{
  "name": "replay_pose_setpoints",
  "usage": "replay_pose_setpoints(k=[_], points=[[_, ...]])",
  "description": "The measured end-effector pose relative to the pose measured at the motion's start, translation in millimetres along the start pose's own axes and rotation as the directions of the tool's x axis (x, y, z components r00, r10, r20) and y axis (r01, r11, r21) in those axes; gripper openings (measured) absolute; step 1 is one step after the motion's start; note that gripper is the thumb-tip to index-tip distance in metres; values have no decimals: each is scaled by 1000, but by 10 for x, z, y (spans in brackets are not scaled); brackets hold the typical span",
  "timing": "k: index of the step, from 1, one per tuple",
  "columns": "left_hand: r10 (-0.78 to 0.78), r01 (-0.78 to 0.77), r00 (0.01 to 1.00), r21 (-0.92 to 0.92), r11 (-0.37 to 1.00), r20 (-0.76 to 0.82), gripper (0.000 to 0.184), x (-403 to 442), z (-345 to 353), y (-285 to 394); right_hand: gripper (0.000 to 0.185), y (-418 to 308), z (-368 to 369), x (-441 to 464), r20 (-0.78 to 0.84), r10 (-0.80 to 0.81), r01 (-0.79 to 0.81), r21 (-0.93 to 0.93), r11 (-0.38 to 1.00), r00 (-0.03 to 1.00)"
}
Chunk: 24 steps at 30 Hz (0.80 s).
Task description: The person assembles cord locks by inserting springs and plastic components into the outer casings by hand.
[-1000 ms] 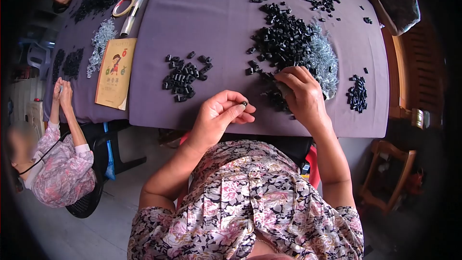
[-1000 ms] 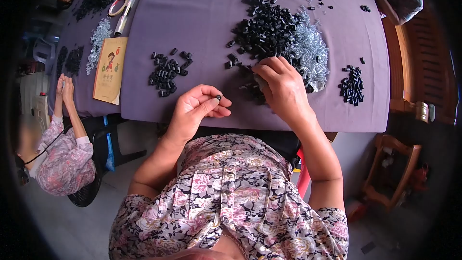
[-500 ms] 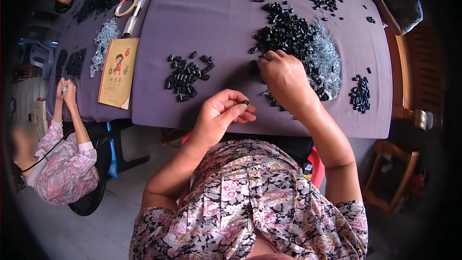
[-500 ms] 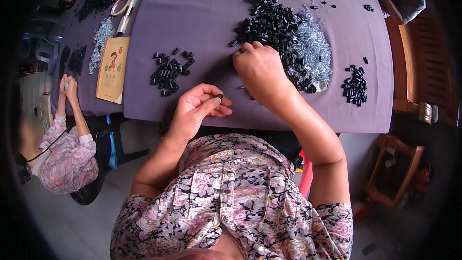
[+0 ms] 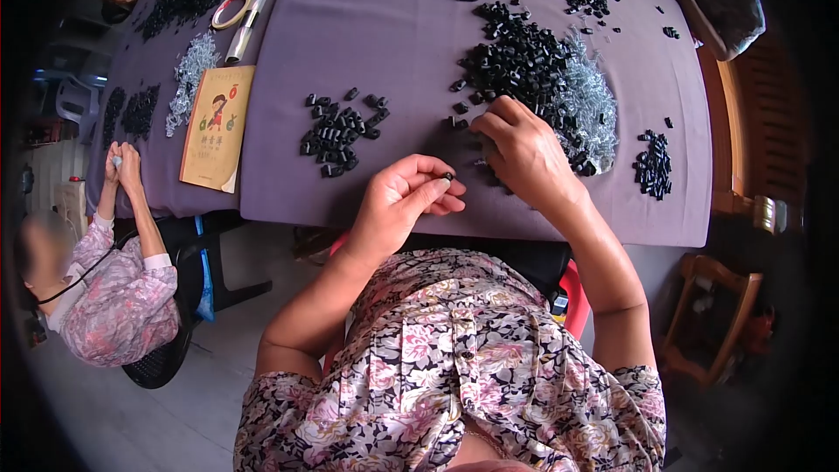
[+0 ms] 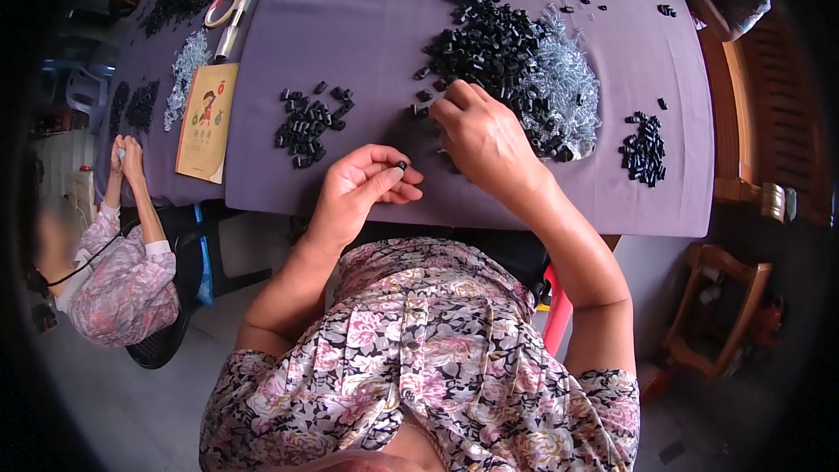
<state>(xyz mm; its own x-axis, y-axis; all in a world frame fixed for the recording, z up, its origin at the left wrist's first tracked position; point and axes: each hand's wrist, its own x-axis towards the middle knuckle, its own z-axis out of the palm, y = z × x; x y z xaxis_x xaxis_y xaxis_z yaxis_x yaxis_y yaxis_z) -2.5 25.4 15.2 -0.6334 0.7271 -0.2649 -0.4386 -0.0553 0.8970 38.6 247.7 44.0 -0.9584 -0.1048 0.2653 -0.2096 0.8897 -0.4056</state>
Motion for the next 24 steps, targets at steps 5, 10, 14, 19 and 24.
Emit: replay_pose_setpoints(k=[5,10,14,19,24], points=[[-28,28,1000,44,999,13,19,33,27,11,24,111,-33,-21,-79,23,-20,42,999,997],[-28,28,1000,42,999,-10,19,15,42,22,25,169,-175,46,-71,21,-21,-1,1000,997],[-27,29,999,46,999,-25,18,12,46,11,17,148,-87,103,-1,-62,61,-86,994,998],[-23,24,999,41,999,-23,19,14,45,10,14,101,31,164,106,-103,126,-241,962,989],[-10,11,1000,38,999,-15,19,-4,36,0,14,-18,48,131,79,-70,90,-296,951,994]])
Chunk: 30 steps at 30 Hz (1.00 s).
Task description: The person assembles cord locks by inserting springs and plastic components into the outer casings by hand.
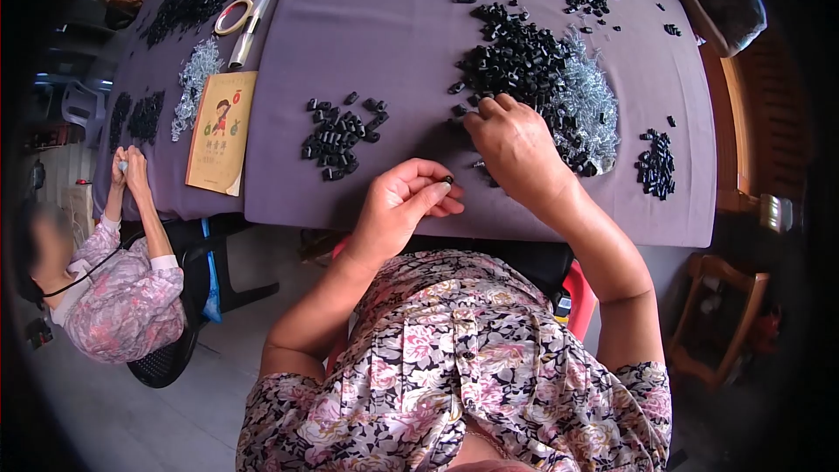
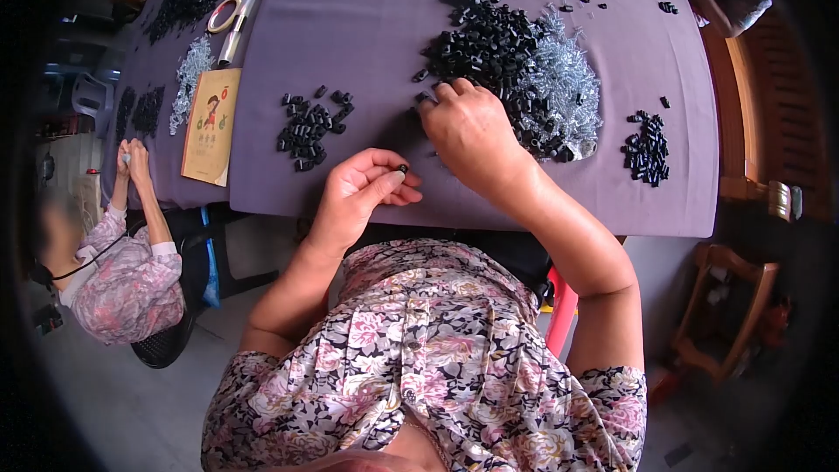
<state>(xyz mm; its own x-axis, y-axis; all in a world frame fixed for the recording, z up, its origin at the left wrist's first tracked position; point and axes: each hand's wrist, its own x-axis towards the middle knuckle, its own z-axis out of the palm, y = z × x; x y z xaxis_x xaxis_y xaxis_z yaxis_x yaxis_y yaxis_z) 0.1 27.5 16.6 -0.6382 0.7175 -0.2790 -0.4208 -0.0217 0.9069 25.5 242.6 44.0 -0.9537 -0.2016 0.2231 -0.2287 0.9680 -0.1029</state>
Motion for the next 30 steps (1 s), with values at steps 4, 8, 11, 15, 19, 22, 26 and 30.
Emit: replay_pose_setpoints(k=[4,8,11,15,19,22,26,30], points=[[15,-15,1000,12,1000,-1,19,-17,-2,9,15,-1,6,-38,-10,23,-22,37,999,1000],[12,-12,1000,-3,1000,0,19,-24,1,6,23,27,15,-84,-81,37,-22,181,983,996],[8,-8,1000,-2,1000,2,19,-11,-9,-4,24,-31,-137,-123,-33,195,-145,551,822,980],[9,-9,1000,6,1000,14,20,-3,9,5,16,-96,-172,-258,269,333,-365,890,273,904],[15,-15,1000,-6,1000,-11,19,-5,61,-3,12,-133,-53,-372,250,263,-254,967,-20,932],[45,-46,999,-23,999,-25,18,1,134,-6,14,-148,31,-439,178,238,-159,983,-96,955],[78,-78,997,6,997,-15,19,9,200,26,14,-191,132,-500,169,266,-142,983,-120,949],[94,-94,996,-20,995,-3,19,9,212,32,12,-180,94,-500,221,260,-167,963,-213,940]])
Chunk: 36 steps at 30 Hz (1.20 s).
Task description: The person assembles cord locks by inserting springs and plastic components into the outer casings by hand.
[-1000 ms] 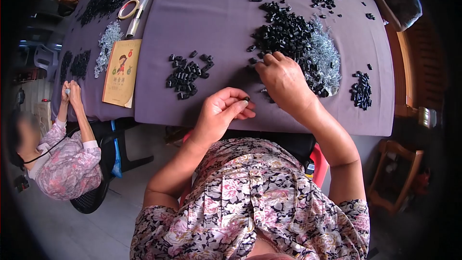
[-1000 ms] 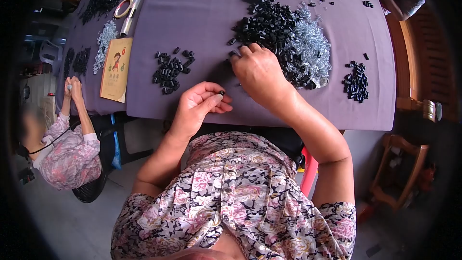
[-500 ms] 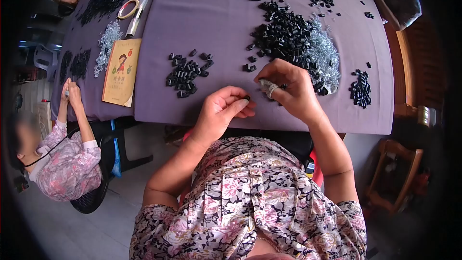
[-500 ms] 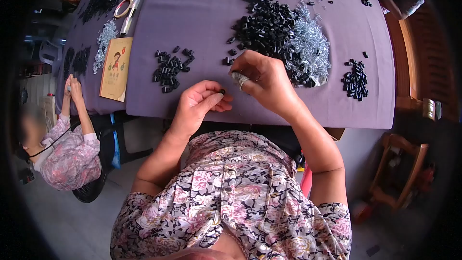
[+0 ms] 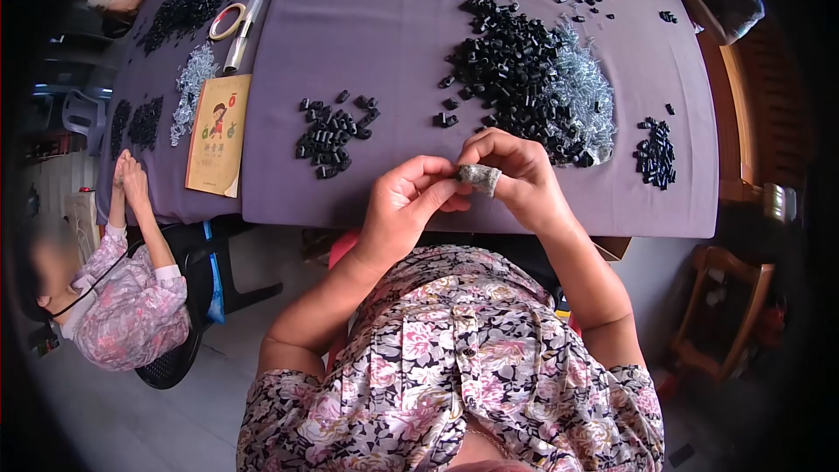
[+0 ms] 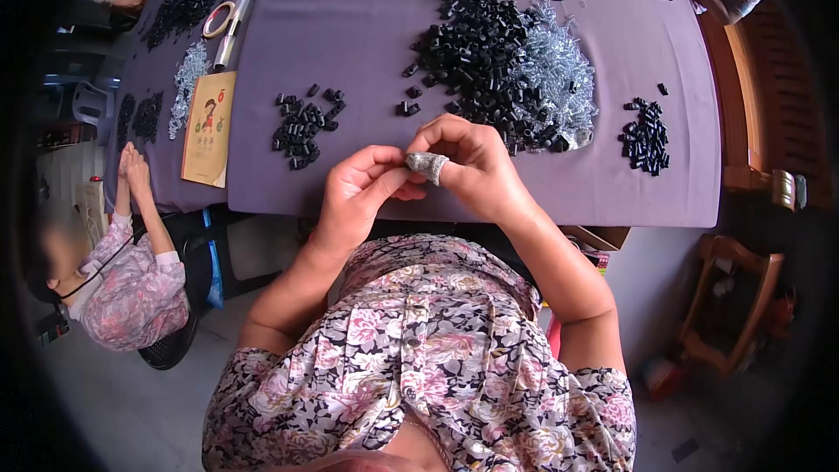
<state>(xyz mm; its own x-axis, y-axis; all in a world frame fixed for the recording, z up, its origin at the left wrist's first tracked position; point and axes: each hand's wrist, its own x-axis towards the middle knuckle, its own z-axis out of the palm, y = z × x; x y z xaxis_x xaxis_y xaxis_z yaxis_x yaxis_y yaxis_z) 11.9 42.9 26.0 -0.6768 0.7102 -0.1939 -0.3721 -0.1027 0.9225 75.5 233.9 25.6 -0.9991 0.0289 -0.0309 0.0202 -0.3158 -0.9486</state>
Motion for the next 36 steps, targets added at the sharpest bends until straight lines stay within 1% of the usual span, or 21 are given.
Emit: replay_pose_setpoints(k=[1,4,7,10,13,16,19,25,28,31,34,36], points=[[-5,5,1000,-3,1000,-3,19,-1,2,-1,12,-25,-8,-4,11,37,-37,37,999,999],[-16,16,1000,-9,1000,-10,19,-9,4,-15,11,-47,0,-12,3,74,-74,65,995,997],[-18,18,1000,-12,1000,-17,18,-11,8,-41,11,-5,-17,-14,-10,47,-47,24,999,999],[-18,18,1000,-15,1000,-24,18,-13,12,-43,11,-16,21,1,-49,26,-29,-54,998,998],[-18,18,999,-28,999,-33,18,-2,11,-35,10,-18,14,21,-31,35,-35,-13,999,999],[-14,12,999,-39,999,-35,17,9,6,-55,8,-15,20,17,-27,-5,5,-2,1000,1000],[-12,11,999,-22,1000,-38,18,5,6,-52,8,50,22,10,-41,-117,110,-145,983,992],[-4,2,999,-44,999,-35,19,23,20,-75,13,-89,150,-45,-133,-139,84,-354,931,981],[3,-6,999,-69,998,-42,19,26,44,-95,18,-144,185,-66,-148,-149,71,-434,898,978],[9,-12,999,-53,999,-44,18,29,68,-107,22,-213,213,-97,-145,-167,70,-511,857,975],[9,-11,999,-68,998,-33,14,30,79,-101,25,-263,240,-119,-154,-157,45,-556,830,975],[11,-15,999,-79,997,-47,14,36,110,-80,25,-288,237,-123,-141,-182,64,-594,802,973]])
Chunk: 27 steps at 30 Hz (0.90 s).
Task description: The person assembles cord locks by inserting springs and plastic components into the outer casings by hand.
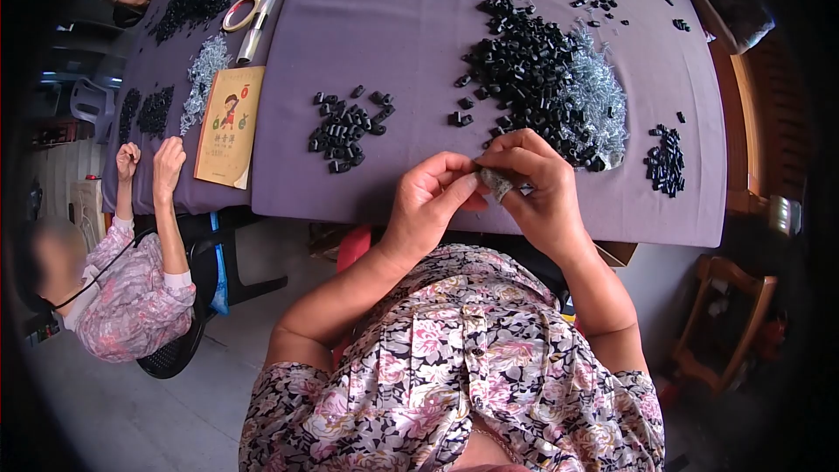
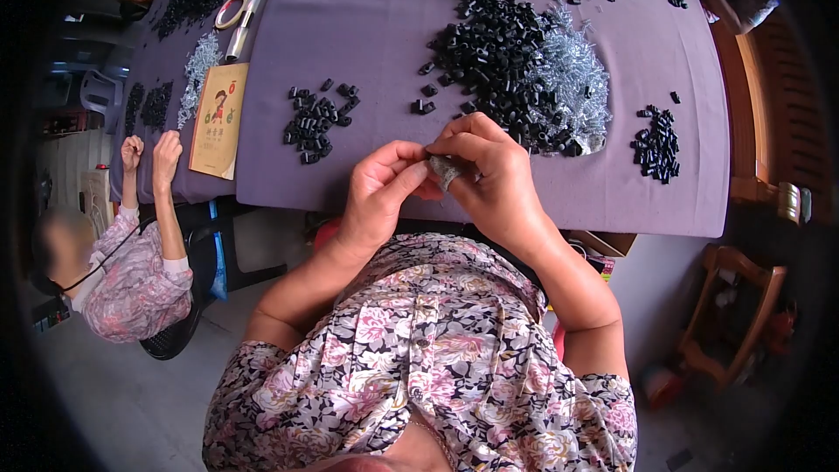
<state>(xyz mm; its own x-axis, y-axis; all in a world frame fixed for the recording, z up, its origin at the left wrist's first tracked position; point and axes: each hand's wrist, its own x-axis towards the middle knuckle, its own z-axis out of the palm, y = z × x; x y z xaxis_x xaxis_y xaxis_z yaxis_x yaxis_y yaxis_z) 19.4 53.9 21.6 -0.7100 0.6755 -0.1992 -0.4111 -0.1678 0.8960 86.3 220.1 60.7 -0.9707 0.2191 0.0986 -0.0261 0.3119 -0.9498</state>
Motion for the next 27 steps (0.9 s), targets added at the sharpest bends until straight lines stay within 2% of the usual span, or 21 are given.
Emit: replay_pose_setpoints(k=[7,10,13,16,17,21,23,27], points=[[33,-34,999,-18,999,-22,13,9,17,-43,27,-20,19,-27,-17,-76,74,-110,991,997],[29,-29,999,6,1000,-45,18,-6,43,-47,27,-18,14,-36,-9,-82,81,-99,992,997],[-5,3,1000,-93,996,-14,19,-21,29,-61,31,-40,-31,-43,30,-31,32,-27,999,999],[-10,4,999,-183,983,-32,21,-9,65,-34,41,-131,-48,-28,95,-66,75,-92,993,993],[-17,22,1000,-215,976,24,22,-11,40,-11,52,-129,-23,-42,103,-121,135,-142,981,987],[-82,93,996,-365,926,44,18,-9,73,-29,65,115,138,-54,52,-352,340,-422,841,935],[-101,134,990,-429,893,99,18,-24,2,-102,67,163,150,-58,84,-377,369,-477,798,923],[-168,172,985,-426,888,46,22,-52,10,-164,67,253,146,-74,155,-388,408,-529,744,909]])
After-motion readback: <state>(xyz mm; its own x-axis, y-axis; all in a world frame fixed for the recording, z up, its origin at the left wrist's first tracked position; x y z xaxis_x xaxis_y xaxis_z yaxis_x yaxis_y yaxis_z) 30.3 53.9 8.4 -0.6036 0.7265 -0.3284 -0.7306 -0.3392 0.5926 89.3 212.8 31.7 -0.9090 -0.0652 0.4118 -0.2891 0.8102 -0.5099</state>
